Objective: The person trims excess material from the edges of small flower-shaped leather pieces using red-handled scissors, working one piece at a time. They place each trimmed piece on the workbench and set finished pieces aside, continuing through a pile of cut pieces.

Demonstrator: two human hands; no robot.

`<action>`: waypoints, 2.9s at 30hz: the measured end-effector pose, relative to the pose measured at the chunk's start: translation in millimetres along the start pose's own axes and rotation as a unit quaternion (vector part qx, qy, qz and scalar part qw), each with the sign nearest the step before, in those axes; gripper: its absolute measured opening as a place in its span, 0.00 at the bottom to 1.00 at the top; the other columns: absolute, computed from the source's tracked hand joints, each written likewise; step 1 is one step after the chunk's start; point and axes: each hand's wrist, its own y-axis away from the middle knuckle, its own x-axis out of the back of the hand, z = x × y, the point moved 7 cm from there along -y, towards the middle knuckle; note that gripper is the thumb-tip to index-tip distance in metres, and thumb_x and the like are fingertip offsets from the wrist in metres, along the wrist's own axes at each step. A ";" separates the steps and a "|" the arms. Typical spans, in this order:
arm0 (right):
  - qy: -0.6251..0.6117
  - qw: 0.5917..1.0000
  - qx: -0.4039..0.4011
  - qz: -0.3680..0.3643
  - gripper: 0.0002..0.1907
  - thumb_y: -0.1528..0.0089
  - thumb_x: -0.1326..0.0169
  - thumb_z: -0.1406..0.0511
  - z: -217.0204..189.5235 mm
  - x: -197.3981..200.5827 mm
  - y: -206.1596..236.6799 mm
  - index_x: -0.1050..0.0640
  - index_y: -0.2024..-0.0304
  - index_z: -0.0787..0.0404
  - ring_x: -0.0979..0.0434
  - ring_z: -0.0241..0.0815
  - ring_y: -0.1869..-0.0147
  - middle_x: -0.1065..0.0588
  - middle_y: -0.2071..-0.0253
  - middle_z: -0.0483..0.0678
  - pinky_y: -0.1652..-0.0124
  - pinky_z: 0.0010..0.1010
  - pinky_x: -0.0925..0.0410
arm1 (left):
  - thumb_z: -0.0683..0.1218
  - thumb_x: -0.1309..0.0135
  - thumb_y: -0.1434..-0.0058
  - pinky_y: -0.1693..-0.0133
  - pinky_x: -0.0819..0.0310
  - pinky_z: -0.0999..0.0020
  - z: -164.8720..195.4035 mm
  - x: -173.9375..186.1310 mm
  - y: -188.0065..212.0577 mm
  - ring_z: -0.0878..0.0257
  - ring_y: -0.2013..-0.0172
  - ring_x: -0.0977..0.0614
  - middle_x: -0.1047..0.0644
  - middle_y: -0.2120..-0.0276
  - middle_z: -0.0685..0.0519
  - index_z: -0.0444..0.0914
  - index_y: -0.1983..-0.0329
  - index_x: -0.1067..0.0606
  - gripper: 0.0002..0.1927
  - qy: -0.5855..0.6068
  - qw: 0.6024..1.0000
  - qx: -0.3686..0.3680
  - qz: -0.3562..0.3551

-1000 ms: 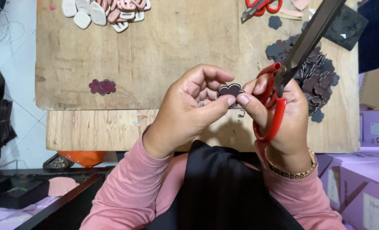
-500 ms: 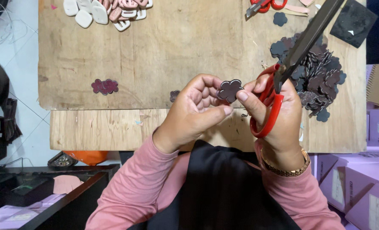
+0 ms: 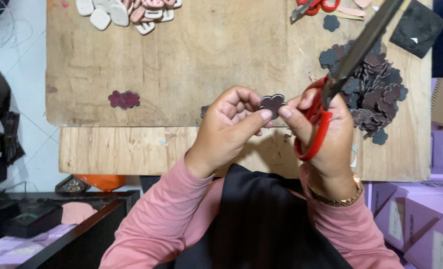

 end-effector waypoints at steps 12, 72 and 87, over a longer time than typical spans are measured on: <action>0.081 0.996 -0.028 0.006 0.13 0.32 0.38 0.77 5.0 -5.8 1.2 0.30 0.56 0.63 0.26 0.34 0.66 0.25 0.61 0.49 0.64 0.21 0.33 | 0.40 0.41 0.30 0.55 0.24 0.74 -8.8 8.8 -0.1 0.70 0.61 0.21 0.22 0.61 0.52 0.31 0.53 0.27 0.08 0.041 0.996 -0.065 -0.051; 0.099 0.989 -0.112 -0.004 0.12 0.32 0.39 0.76 33.7 -10.6 44.5 0.30 0.55 0.62 0.28 0.32 0.64 0.25 0.60 0.48 0.63 0.21 0.36 | 0.39 0.31 0.43 0.58 0.24 0.59 92.1 272.6 73.3 0.53 0.61 0.19 0.19 0.67 0.52 0.37 0.67 0.21 0.08 -0.662 0.667 -0.217 0.264; 0.094 0.989 -0.110 -0.030 0.12 0.30 0.37 0.77 51.0 1.0 39.7 0.29 0.55 0.63 0.26 0.32 0.63 0.23 0.60 0.49 0.63 0.19 0.35 | 0.37 0.28 0.47 0.58 0.21 0.67 85.4 308.5 88.4 0.59 0.62 0.17 0.20 0.60 0.47 0.33 0.56 0.21 0.17 -0.628 0.697 -0.139 0.315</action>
